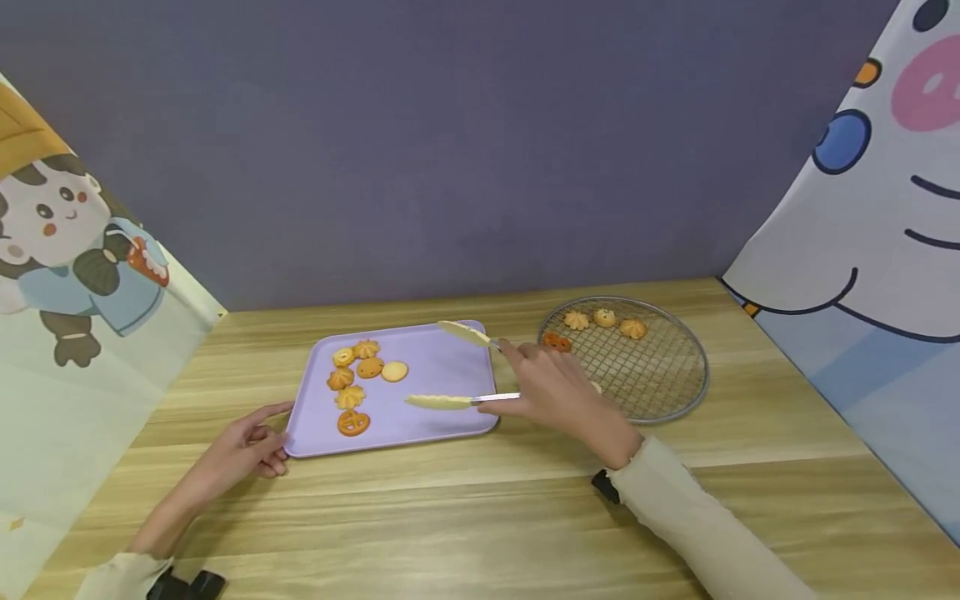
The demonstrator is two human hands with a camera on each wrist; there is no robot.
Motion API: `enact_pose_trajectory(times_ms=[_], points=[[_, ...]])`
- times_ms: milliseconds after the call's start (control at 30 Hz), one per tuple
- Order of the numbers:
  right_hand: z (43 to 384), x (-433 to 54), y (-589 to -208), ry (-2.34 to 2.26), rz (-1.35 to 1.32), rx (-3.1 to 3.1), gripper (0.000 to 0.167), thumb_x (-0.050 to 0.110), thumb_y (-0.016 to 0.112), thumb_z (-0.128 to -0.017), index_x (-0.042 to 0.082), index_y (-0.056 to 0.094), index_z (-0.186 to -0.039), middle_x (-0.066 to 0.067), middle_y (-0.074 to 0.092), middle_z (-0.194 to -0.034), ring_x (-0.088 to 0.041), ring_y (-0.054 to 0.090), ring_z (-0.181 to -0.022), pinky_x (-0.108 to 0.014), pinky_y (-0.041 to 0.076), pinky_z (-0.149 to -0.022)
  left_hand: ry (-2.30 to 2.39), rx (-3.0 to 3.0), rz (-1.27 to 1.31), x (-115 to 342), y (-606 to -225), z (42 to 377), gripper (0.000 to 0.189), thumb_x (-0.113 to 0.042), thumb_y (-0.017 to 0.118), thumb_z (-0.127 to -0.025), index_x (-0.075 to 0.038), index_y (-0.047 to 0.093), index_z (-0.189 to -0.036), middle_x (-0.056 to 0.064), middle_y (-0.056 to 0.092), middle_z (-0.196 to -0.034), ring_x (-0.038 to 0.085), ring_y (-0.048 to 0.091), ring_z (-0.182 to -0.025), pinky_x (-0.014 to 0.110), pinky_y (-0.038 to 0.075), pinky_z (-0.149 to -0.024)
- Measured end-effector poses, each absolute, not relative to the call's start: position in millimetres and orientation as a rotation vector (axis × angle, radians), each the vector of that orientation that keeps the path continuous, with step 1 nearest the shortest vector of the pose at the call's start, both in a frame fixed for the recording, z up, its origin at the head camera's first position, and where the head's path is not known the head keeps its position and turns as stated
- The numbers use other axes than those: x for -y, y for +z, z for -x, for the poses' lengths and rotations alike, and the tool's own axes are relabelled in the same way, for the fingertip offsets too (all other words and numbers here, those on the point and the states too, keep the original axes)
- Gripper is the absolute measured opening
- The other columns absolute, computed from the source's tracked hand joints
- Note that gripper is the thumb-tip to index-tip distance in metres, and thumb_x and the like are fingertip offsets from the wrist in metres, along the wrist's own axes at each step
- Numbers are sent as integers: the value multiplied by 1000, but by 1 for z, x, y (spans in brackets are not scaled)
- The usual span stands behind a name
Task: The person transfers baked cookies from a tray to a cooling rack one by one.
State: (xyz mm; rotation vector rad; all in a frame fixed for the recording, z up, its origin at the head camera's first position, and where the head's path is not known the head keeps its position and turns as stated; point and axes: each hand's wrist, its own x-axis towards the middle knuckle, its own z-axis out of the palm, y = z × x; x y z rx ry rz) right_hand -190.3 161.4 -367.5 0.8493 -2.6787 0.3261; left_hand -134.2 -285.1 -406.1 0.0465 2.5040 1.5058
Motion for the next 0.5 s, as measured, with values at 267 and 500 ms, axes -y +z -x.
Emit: enact_pose_trajectory(times_ms=[267, 500], points=[[201, -121, -376, 258, -958, 2666, 90, 73, 72, -73, 5, 62, -132, -6, 68, -82, -11, 53, -54, -22, 35, -36, 1494, -2519, -47, 286, -407, 136, 56, -4, 53, -101, 4, 31, -152, 17, 62, -85, 26, 68, -71, 33, 62, -63], [210, -96, -383, 219, -983, 2722, 88, 75, 68, -75, 5, 63, -129, -1, 55, -68, -10, 45, -48, -24, 33, -35, 1503, -2513, -36, 287, -407, 134, 56, -4, 53, -101, 4, 31, -152, 17, 63, -85, 26, 68, -70, 33, 62, -63]])
